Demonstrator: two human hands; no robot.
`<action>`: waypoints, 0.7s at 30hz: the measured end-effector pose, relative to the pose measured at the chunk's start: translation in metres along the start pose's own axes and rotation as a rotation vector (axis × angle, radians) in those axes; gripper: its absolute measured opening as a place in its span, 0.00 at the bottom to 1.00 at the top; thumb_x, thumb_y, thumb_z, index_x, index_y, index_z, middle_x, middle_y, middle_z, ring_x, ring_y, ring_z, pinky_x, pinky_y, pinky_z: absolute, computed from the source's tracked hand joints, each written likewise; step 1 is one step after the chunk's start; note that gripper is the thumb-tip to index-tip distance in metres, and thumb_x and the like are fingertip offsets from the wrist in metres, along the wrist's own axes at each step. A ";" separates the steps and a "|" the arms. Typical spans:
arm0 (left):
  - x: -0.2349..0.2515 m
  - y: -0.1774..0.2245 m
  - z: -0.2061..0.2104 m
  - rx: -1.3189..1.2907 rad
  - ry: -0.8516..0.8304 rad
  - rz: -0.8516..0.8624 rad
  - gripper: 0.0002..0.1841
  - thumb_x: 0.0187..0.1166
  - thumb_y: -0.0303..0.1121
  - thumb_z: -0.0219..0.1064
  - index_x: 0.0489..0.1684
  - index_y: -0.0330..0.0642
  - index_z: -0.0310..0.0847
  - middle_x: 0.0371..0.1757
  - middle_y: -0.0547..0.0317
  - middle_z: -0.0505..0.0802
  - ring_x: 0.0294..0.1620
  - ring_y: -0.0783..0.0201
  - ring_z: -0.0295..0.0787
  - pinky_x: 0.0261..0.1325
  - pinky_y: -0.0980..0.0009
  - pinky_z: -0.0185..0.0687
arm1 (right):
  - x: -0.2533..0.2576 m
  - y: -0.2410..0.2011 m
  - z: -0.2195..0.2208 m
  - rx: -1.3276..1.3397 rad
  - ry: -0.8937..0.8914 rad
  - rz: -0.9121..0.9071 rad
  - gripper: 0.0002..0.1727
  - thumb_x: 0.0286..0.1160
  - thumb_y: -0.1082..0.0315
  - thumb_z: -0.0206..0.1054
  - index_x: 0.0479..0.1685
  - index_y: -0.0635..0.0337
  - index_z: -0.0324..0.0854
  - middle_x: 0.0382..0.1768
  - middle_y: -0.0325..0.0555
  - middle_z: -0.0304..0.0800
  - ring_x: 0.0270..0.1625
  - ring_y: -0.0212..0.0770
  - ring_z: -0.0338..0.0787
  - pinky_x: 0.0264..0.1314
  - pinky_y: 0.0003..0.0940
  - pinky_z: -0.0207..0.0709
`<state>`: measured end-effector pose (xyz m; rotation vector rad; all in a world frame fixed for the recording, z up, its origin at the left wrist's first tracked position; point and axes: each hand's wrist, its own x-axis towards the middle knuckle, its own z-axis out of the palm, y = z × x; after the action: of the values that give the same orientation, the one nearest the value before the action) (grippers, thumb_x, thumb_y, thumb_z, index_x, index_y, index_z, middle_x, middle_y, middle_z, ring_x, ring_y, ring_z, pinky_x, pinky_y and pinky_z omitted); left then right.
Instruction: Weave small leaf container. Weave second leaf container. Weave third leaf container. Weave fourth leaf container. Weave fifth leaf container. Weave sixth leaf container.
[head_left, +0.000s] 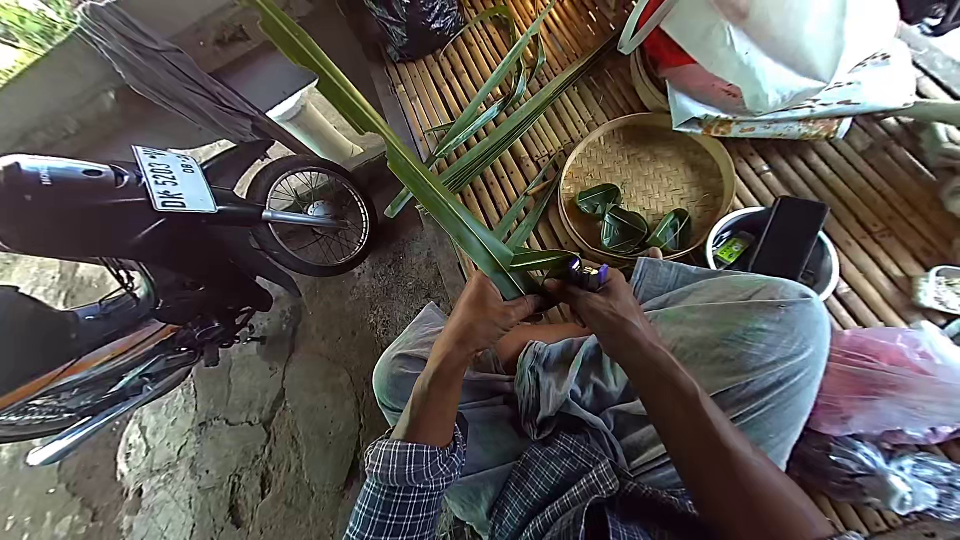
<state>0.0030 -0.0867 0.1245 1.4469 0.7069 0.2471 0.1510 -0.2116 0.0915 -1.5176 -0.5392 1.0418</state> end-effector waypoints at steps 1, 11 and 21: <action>0.000 0.000 -0.001 0.005 -0.007 -0.005 0.17 0.68 0.16 0.77 0.55 0.31 0.84 0.47 0.43 0.96 0.44 0.49 0.97 0.50 0.55 0.98 | -0.001 0.000 -0.001 0.001 -0.001 -0.009 0.08 0.73 0.62 0.79 0.45 0.52 0.91 0.29 0.43 0.89 0.19 0.34 0.77 0.21 0.28 0.73; -0.005 -0.002 -0.010 0.052 -0.062 -0.074 0.15 0.68 0.16 0.76 0.53 0.31 0.85 0.46 0.44 0.96 0.43 0.52 0.97 0.50 0.56 0.97 | -0.006 -0.013 -0.024 -0.196 0.007 -0.208 0.25 0.72 0.59 0.80 0.69 0.43 0.82 0.43 0.36 0.92 0.30 0.37 0.85 0.27 0.32 0.80; -0.012 0.006 -0.007 0.006 -0.189 -0.016 0.13 0.77 0.19 0.70 0.58 0.31 0.81 0.49 0.43 0.94 0.45 0.50 0.97 0.49 0.54 0.98 | -0.010 -0.014 -0.022 -0.320 0.007 -0.370 0.06 0.76 0.64 0.76 0.46 0.50 0.90 0.35 0.33 0.93 0.34 0.27 0.90 0.34 0.25 0.85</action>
<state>-0.0093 -0.0868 0.1338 1.4485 0.5655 0.0942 0.1678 -0.2284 0.1064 -1.6164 -0.9766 0.6842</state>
